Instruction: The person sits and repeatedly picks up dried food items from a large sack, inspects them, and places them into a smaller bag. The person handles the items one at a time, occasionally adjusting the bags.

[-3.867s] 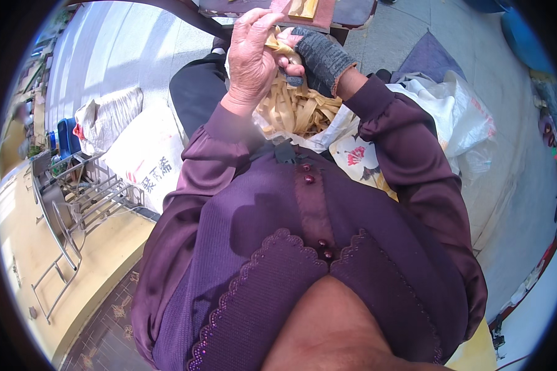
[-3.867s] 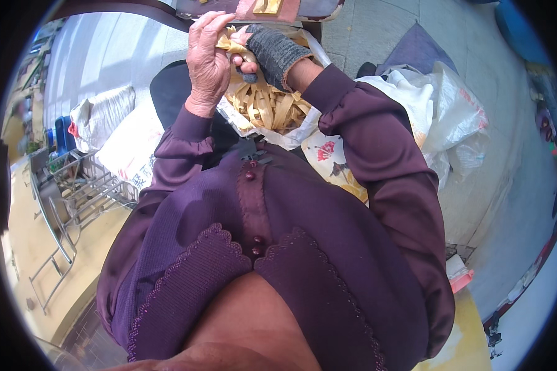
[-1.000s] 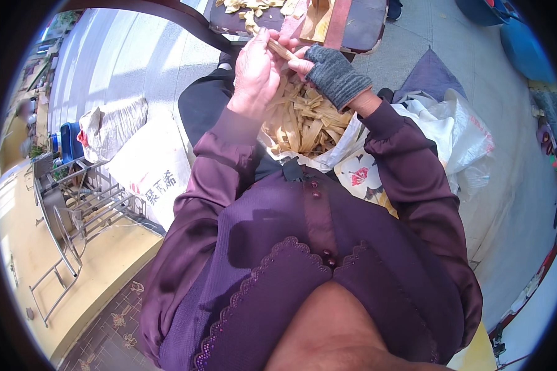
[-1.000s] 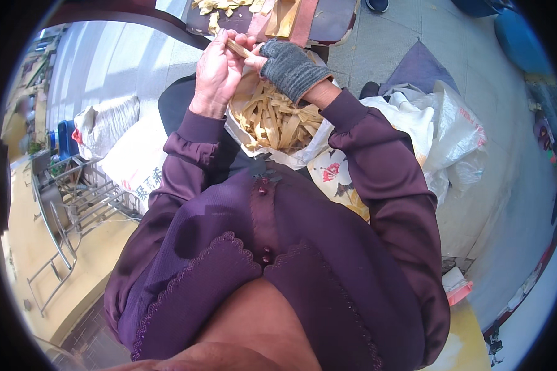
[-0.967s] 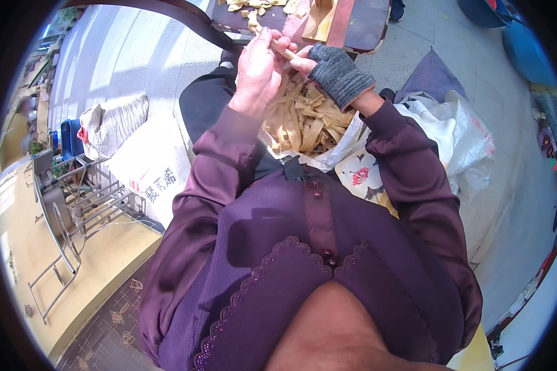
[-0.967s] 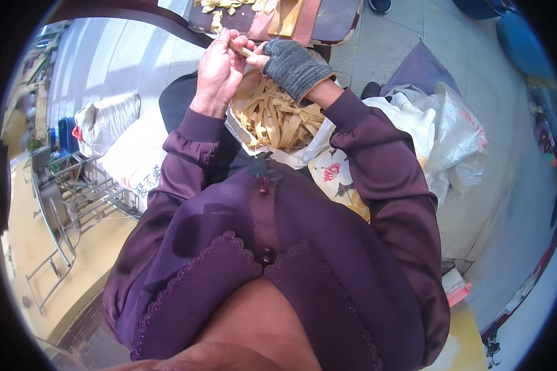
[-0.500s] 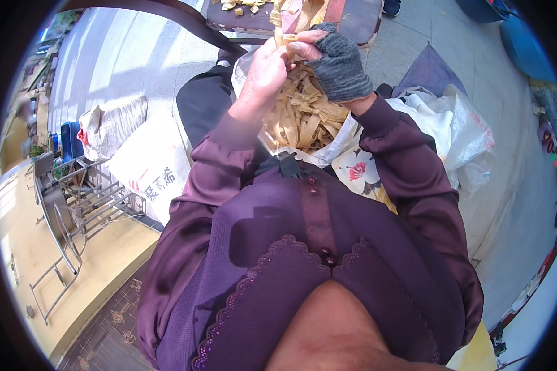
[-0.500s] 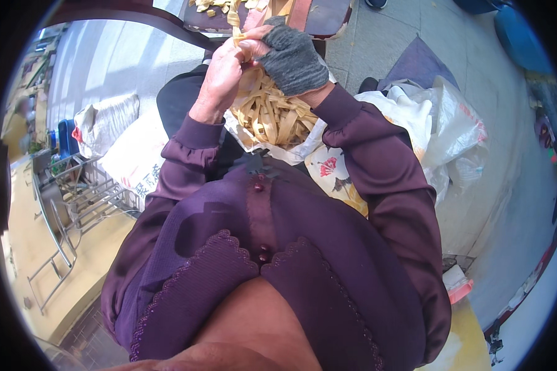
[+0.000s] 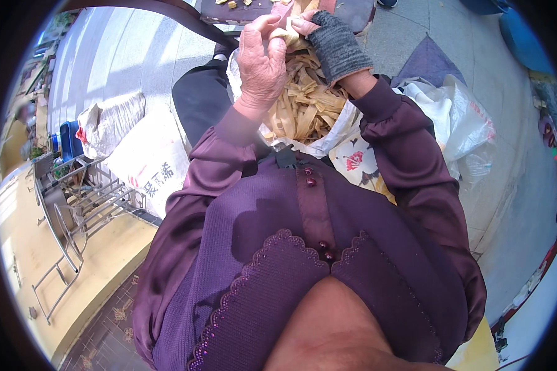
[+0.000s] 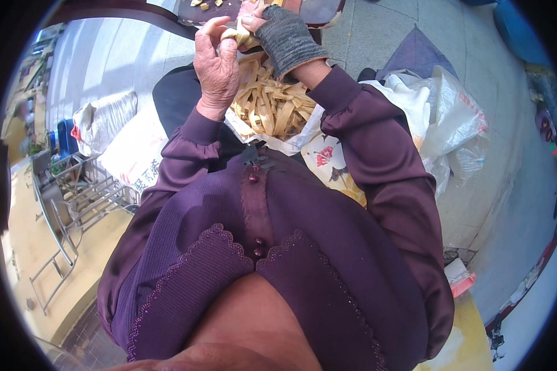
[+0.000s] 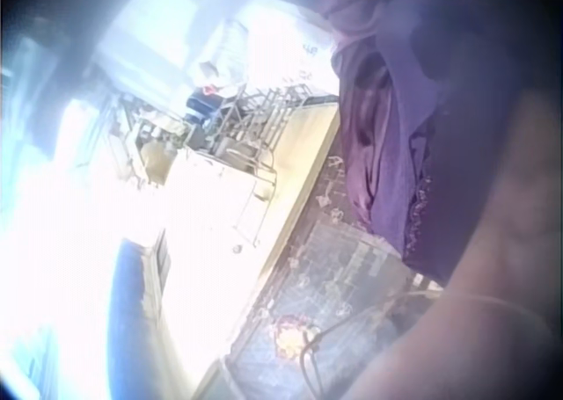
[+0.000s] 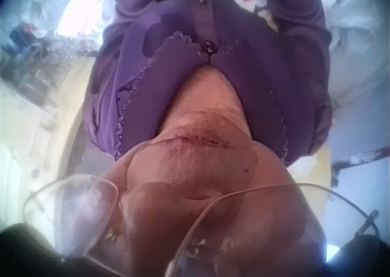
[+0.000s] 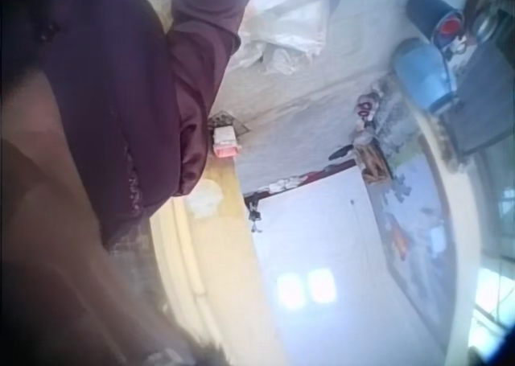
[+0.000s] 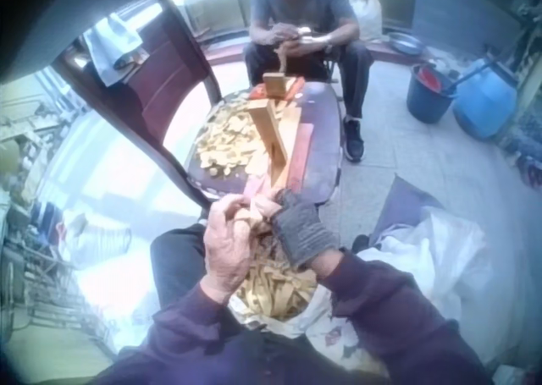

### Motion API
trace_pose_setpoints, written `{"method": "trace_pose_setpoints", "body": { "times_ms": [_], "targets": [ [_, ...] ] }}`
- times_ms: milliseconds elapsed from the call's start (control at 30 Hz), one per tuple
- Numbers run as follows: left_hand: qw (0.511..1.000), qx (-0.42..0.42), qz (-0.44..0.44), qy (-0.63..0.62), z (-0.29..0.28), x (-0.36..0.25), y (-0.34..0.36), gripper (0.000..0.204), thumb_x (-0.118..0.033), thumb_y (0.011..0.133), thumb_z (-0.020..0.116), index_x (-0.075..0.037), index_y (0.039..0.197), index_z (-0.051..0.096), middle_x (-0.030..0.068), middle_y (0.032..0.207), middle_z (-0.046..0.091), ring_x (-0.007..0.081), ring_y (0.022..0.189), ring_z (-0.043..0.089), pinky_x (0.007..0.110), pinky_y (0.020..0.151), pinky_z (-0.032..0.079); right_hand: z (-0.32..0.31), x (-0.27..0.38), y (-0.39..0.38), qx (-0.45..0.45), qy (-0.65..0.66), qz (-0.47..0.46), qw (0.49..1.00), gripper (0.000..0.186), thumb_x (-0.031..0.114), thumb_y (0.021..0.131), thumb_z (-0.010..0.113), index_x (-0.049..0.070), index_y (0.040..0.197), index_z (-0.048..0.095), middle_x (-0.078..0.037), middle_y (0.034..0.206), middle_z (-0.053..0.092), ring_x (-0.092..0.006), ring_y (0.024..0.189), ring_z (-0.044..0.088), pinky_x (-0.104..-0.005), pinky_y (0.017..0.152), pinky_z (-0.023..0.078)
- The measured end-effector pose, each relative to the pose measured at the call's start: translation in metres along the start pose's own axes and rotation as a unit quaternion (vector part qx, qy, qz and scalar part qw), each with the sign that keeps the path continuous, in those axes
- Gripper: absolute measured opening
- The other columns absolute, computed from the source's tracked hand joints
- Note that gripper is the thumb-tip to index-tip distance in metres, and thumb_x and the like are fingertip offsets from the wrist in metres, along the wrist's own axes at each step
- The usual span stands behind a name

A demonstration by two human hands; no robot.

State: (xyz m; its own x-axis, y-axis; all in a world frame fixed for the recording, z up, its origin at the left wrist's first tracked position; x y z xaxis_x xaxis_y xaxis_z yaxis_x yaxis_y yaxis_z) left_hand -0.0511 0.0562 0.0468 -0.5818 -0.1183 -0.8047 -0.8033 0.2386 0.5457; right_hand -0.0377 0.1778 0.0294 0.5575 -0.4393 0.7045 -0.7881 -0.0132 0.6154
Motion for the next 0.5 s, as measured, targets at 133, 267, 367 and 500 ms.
{"method": "trace_pose_setpoints", "body": {
  "times_ms": [133, 267, 367, 500],
  "targets": [
    [0.976, 0.033, 0.174, 0.123, 0.005, -0.034, 0.004, 0.018, -0.007, 0.093, 0.050, -0.002, 0.109, 0.058, 0.0104, 0.095, 0.055, 0.0208, 0.085, 0.054, 0.028, 0.077, 0.044, 0.007, -0.016, -0.007, -0.008, 0.164, 0.050, 0.985, 0.028, 0.028, 0.090, 0.059, 0.003, 0.103, 0.061, -0.009, 0.094, 0.061, -0.0153, 0.091, 0.062, -0.0268, 0.075, 0.051],
    [0.984, 0.049, 0.114, 0.128, 0.002, -0.022, 0.001, 0.015, -0.009, 0.094, 0.049, -0.002, 0.106, 0.056, 0.0110, 0.095, 0.055, 0.0212, 0.085, 0.054, 0.029, 0.078, 0.044, 0.020, -0.006, -0.013, 0.015, 0.280, 0.258, 0.925, 0.034, 0.032, 0.091, 0.057, 0.000, 0.102, 0.061, -0.011, 0.090, 0.061, -0.0180, 0.089, 0.062, -0.0287, 0.075, 0.050],
    [0.991, 0.050, 0.084, 0.089, 0.001, -0.012, 0.004, 0.014, -0.011, 0.096, 0.047, -0.002, 0.104, 0.054, 0.0081, 0.096, 0.057, 0.0167, 0.085, 0.054, 0.027, 0.079, 0.044, 0.015, 0.043, -0.010, 0.034, -0.119, -0.066, 0.990, 0.024, 0.016, 0.090, 0.057, 0.007, 0.112, 0.062, -0.009, 0.105, 0.055, -0.0220, 0.089, 0.061, -0.0302, 0.073, 0.051],
    [0.944, 0.095, -0.156, -0.276, 0.019, 0.013, -0.005, 0.018, -0.015, 0.099, 0.043, -0.001, 0.106, 0.052, 0.0037, 0.101, 0.057, 0.0098, 0.090, 0.055, 0.023, 0.082, 0.044, 0.010, 0.042, -0.007, 0.041, -0.107, -0.094, 0.989, 0.026, 0.015, 0.089, 0.058, 0.010, 0.114, 0.062, -0.007, 0.102, 0.055, -0.0214, 0.093, 0.058, -0.0307, 0.074, 0.050]
  ]
}}
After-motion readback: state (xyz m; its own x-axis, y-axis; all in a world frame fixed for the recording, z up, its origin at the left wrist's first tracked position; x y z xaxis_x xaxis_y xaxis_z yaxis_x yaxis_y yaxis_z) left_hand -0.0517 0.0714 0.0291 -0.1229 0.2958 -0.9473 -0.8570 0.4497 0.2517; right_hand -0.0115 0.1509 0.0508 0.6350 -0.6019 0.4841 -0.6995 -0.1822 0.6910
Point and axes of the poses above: each hand's wrist, its own y-axis towards the middle knuckle, its own z-axis out of the palm, x = y × z, the point moved 10 cm from there along y, towards the middle knuckle
